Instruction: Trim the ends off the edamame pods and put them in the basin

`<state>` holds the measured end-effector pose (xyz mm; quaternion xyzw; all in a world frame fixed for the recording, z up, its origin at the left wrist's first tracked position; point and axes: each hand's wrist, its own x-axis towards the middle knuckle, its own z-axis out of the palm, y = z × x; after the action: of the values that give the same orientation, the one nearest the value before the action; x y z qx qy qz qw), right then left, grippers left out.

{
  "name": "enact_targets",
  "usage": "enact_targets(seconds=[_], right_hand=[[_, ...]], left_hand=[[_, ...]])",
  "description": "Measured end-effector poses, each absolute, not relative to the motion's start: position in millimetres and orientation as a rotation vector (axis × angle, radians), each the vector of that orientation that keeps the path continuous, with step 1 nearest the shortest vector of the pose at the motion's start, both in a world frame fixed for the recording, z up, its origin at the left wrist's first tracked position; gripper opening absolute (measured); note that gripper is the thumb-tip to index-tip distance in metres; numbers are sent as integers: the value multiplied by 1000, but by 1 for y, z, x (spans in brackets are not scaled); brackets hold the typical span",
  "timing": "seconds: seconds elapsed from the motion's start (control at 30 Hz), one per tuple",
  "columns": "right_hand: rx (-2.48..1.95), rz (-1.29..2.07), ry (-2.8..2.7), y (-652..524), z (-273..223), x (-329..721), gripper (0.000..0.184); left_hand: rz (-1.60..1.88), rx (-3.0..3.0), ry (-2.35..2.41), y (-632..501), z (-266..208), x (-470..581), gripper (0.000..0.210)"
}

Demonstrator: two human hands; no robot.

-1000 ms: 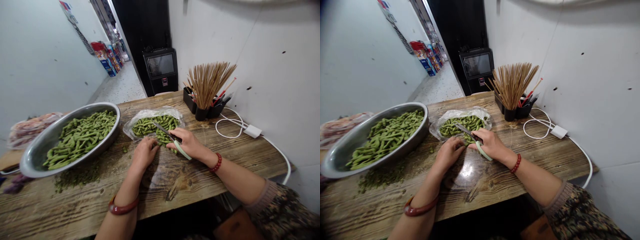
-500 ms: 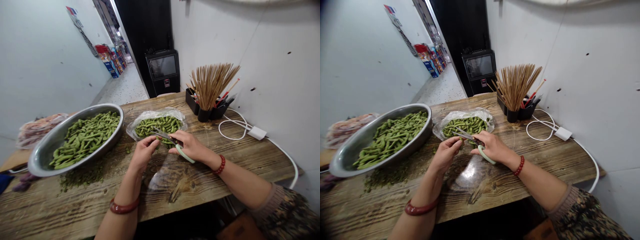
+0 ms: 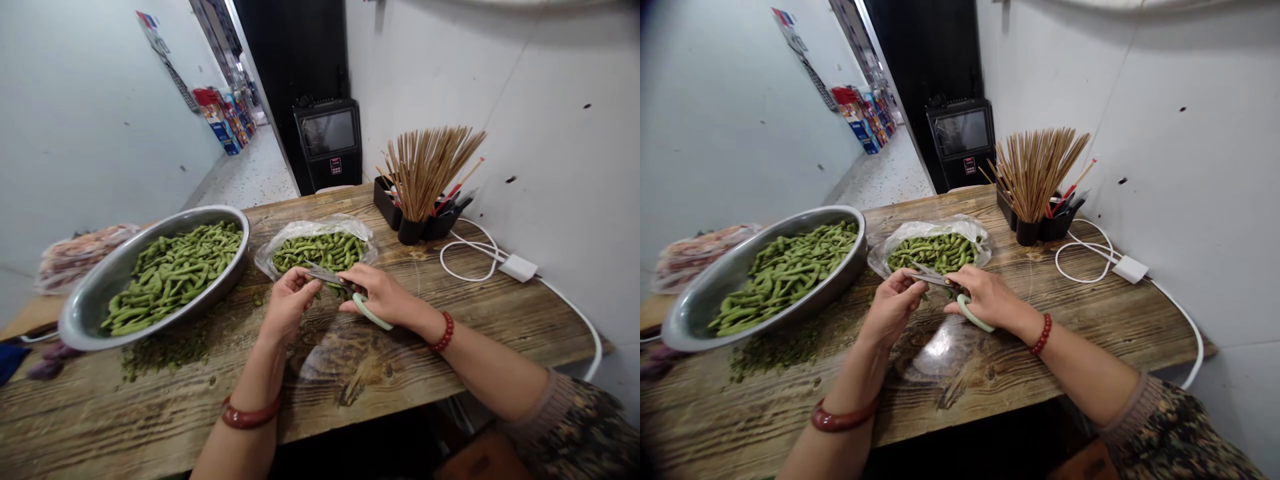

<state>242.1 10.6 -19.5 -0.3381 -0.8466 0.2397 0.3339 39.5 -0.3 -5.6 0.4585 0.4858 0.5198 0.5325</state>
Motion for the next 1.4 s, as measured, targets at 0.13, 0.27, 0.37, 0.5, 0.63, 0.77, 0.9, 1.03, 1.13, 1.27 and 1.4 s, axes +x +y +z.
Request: enact_targets(seconds=[0.13,0.27,0.37,0.5,0.63,0.77,0.9,1.03,1.13,1.27,1.4], right_hand=[[-879,612,-2259,9,-18,242,55],[-866,611,-2262,8,-18,242,53],[-851,622,-2251,7,-18,242,52],[-838,630,-2235,9,-21,242,49],[-833,632,-2227,11,-20,243,44],[-833,643,-2249,11,-17,243,37],[-852,641,-2239,11,-17,243,32],[-901,621,-2108,14,-22,242,38],[-910,623,-2065,15,-24,241,44],[-897,616,-2121,12,-22,241,49],[-878,611,-2170,8,-18,241,48]], left_hand=[[1264,1091,1192,-1,-6,42,25],[1250,1186,1198,0,-7,45,20],[1246,1253,1210,0,-8,45,16],[1196,1281,1252,-1,-7,44,15],[1154,1305,1284,-2,-5,42,17],[1150,1341,1304,-2,-2,41,14],[1206,1228,1272,0,-4,39,15],[1304,969,1139,3,-5,36,22],[1334,864,1039,4,-3,34,22],[1345,807,985,4,-1,34,24],[1338,784,965,3,-2,36,24]])
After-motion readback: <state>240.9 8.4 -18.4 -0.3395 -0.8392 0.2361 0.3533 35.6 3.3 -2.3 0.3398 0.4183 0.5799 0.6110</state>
